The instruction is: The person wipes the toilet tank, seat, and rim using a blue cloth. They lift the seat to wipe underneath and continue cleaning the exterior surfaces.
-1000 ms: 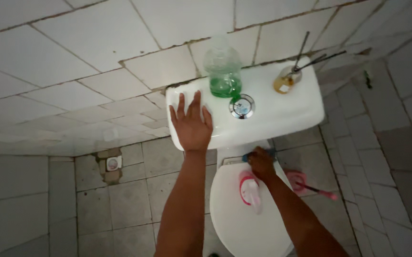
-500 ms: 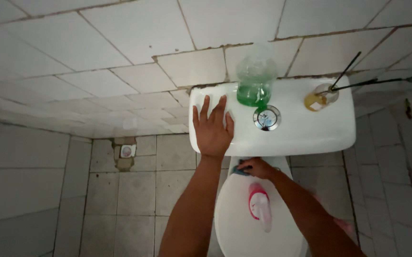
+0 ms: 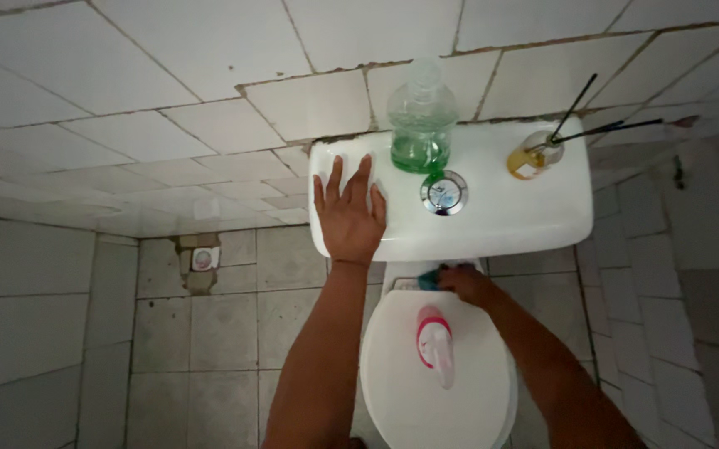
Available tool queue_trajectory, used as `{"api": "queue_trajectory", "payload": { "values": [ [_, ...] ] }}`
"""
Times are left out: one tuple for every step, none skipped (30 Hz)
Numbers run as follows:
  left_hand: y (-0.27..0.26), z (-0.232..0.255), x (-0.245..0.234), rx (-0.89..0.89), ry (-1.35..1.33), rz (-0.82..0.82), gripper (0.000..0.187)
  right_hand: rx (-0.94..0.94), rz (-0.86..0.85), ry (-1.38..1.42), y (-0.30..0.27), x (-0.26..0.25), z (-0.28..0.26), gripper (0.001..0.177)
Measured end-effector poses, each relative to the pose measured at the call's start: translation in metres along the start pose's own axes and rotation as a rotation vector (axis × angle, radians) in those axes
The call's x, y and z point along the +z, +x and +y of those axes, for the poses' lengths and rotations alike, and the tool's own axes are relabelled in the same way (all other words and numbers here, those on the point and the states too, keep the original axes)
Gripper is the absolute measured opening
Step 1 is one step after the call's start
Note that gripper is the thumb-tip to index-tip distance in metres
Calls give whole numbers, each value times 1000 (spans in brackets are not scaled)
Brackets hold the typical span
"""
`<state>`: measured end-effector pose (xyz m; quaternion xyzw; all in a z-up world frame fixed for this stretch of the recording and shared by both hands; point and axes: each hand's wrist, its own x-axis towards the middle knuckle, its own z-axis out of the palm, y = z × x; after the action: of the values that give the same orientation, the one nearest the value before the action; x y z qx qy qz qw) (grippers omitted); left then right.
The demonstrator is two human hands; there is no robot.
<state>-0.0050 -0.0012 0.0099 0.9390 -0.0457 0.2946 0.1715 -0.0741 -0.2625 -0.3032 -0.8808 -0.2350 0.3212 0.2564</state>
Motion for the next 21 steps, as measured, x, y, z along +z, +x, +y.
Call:
{"api": "queue_trajectory", "payload": {
  "values": [
    [2, 0, 0, -7, -9, -2, 44, -28, 42, -135, -10, -3, 4, 24],
    [3, 1, 0, -15, -18, -5, 44, -55, 83, -271, -21, -5, 6, 27],
    [1, 0, -1, -23, -24, -15, 44, -85, 258, -243, -34, 0, 6, 36],
    [-2, 1, -2, -29, -22, -18, 44, -115, 433, -215, -50, 6, 4, 46],
    [0, 2, -2, -28, -17, -14, 43, -148, 618, -187, -62, 8, 2, 56],
    [2, 2, -2, -27, -13, -10, 43, -63, 652, -233, -74, 14, -2, 49],
    [2, 3, -1, -31, -19, -10, 43, 25, 678, -276, -87, 24, -8, 43],
    [2, 3, 0, -35, -24, -11, 44, 114, 703, -318, -95, 30, -12, 37],
    [1, 3, 0, -41, -30, -12, 44, 257, 661, -338, -104, 37, -17, 37],
    [1, 3, 1, -33, -29, 3, 43, 400, 617, -357, -117, 48, -24, 37],
    [0, 2, 1, -28, -25, 15, 43, 542, 570, -375, -127, 56, -30, 37],
    [-1, 2, 1, -22, -22, 28, 42, 521, 529, -479, -136, 62, -35, 39],
    [0, 1, 1, -19, -23, 19, 42, 501, 495, -580, -146, 70, -43, 41],
    [1, 1, 1, -16, -23, 9, 42, 479, 459, -681, -153, 75, -48, 43],
    [0, 1, 0, -13, -26, -4, 41, 441, 582, -628, -163, 84, -57, 45],
    [-1, 2, -1, -20, -28, -26, 42, 401, 704, -573, -175, 96, -70, 47],
    [0, 2, -1, -27, -27, -41, 42, 353, 830, -519, -182, 102, -78, 50],
    [1, 2, -1, -34, -26, -56, 43, 397, 701, -412, -186, 108, -85, 47],
    [1, 2, -1, -30, -35, -40, 42, 439, 569, -304, -195, 119, -98, 45],
    [2, 2, 0, -26, -43, -23, 42, 477, 436, -195, -202, 130, -111, 42],
    [1, 2, 0, -25, -49, -8, 42, 511, 299, -86, -207, 140, -122, 39]
  ]
}}
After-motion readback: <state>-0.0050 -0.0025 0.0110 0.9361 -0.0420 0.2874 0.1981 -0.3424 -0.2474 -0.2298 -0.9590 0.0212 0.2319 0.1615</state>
